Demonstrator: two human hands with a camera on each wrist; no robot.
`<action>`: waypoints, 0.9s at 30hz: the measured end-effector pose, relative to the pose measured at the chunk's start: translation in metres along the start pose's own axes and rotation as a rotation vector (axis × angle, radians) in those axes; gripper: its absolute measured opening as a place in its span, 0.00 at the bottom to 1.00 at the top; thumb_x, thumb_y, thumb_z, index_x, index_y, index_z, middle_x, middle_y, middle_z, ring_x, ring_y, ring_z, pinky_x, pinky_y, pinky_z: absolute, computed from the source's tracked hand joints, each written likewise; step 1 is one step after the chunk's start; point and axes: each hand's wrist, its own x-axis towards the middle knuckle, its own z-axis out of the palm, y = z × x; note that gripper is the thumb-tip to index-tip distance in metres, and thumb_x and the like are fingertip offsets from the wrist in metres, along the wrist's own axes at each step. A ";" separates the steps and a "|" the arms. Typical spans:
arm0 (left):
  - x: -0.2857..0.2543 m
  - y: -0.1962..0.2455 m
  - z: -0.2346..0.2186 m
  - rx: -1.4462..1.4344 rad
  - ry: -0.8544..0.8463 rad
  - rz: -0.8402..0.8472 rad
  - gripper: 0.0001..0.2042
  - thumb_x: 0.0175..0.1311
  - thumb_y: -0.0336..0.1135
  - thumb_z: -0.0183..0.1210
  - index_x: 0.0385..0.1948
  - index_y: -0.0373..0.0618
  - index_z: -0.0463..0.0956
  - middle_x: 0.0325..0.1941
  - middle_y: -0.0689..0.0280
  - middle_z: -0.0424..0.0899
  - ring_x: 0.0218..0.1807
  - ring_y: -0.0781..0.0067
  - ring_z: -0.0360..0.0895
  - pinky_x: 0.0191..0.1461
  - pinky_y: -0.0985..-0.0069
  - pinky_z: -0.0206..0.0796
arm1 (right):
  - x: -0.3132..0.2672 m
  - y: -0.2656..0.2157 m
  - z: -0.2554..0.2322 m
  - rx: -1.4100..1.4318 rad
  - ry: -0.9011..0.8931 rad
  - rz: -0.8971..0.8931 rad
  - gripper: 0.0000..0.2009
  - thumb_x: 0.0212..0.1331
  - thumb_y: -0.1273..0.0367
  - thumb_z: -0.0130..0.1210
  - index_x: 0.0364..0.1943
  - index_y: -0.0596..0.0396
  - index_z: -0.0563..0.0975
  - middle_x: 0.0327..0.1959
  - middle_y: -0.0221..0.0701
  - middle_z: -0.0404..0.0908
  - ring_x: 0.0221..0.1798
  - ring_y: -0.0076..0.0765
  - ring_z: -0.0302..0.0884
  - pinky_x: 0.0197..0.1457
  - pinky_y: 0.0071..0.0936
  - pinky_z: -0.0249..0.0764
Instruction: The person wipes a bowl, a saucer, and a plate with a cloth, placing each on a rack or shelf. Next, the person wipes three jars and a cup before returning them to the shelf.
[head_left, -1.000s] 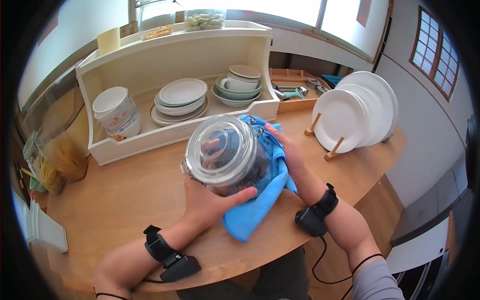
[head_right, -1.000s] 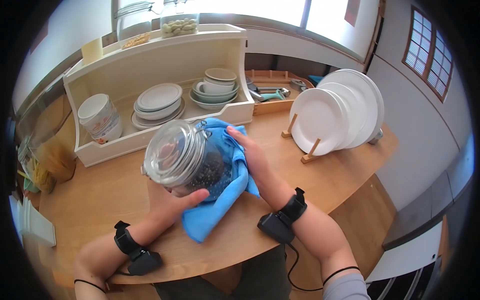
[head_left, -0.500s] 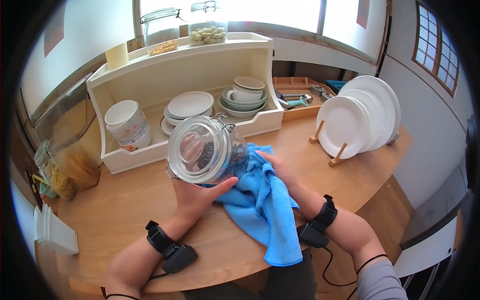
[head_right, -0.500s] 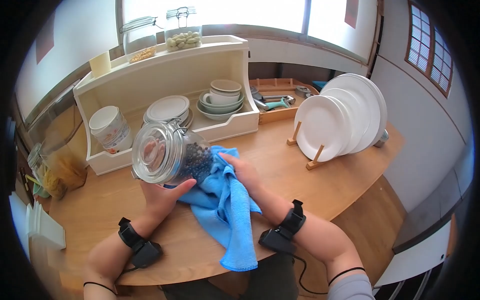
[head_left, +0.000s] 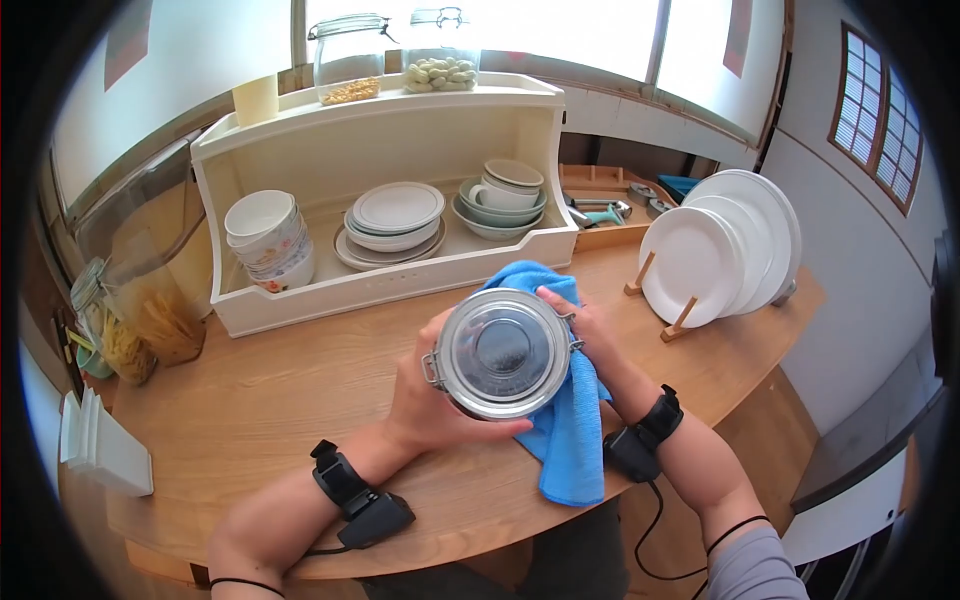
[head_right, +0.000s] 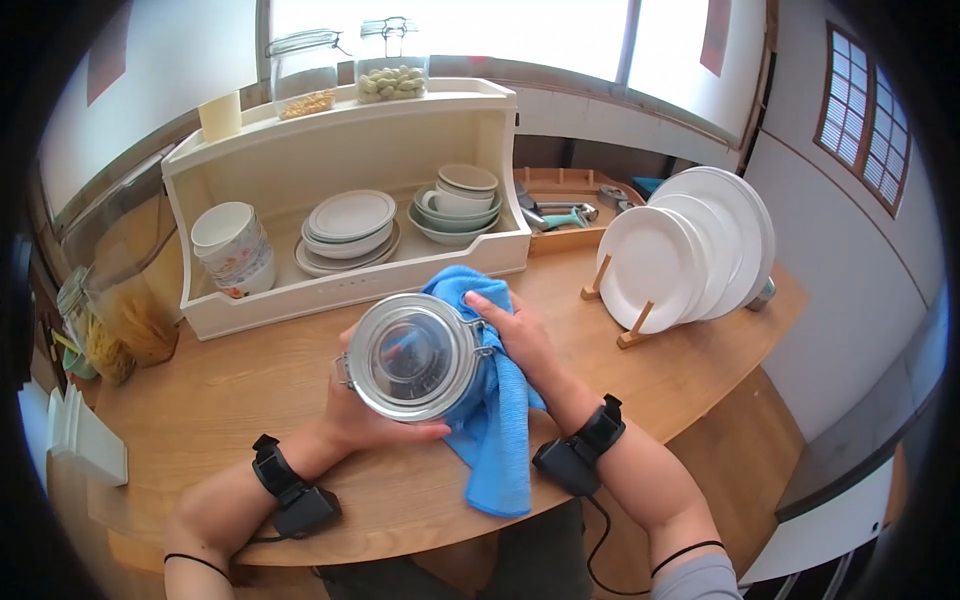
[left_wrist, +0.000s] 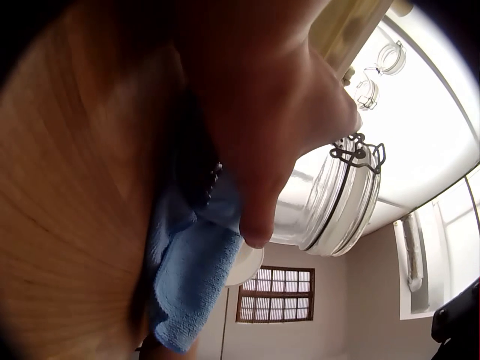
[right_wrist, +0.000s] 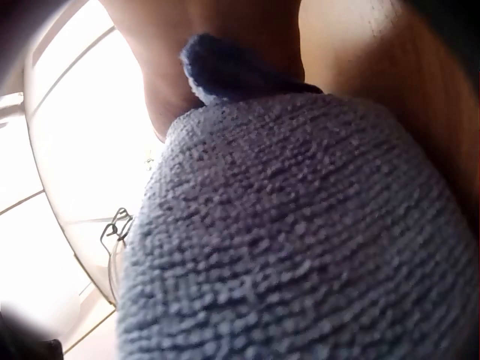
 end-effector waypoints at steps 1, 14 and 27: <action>0.000 0.000 -0.001 -0.012 -0.033 -0.009 0.50 0.31 0.50 0.77 0.57 0.36 0.57 0.50 0.53 0.75 0.50 0.60 0.78 0.52 0.68 0.72 | 0.005 0.005 -0.008 -0.003 -0.066 0.111 0.14 0.61 0.63 0.56 0.45 0.58 0.77 0.40 0.28 0.80 0.40 0.19 0.75 0.45 0.18 0.72; 0.003 -0.005 -0.012 0.137 0.117 -0.347 0.49 0.31 0.55 0.75 0.55 0.37 0.58 0.44 0.52 0.80 0.45 0.54 0.80 0.47 0.64 0.73 | -0.062 -0.106 -0.005 0.116 0.320 -0.297 0.17 0.61 0.63 0.54 0.49 0.58 0.73 0.44 0.33 0.79 0.44 0.31 0.78 0.50 0.28 0.75; 0.002 0.003 -0.012 0.036 -0.063 -0.309 0.48 0.30 0.57 0.75 0.55 0.38 0.64 0.42 0.53 0.81 0.42 0.53 0.81 0.45 0.64 0.73 | -0.024 -0.128 0.086 -1.385 -0.754 -0.564 0.43 0.42 0.50 0.67 0.63 0.56 0.62 0.61 0.45 0.66 0.63 0.49 0.64 0.65 0.38 0.60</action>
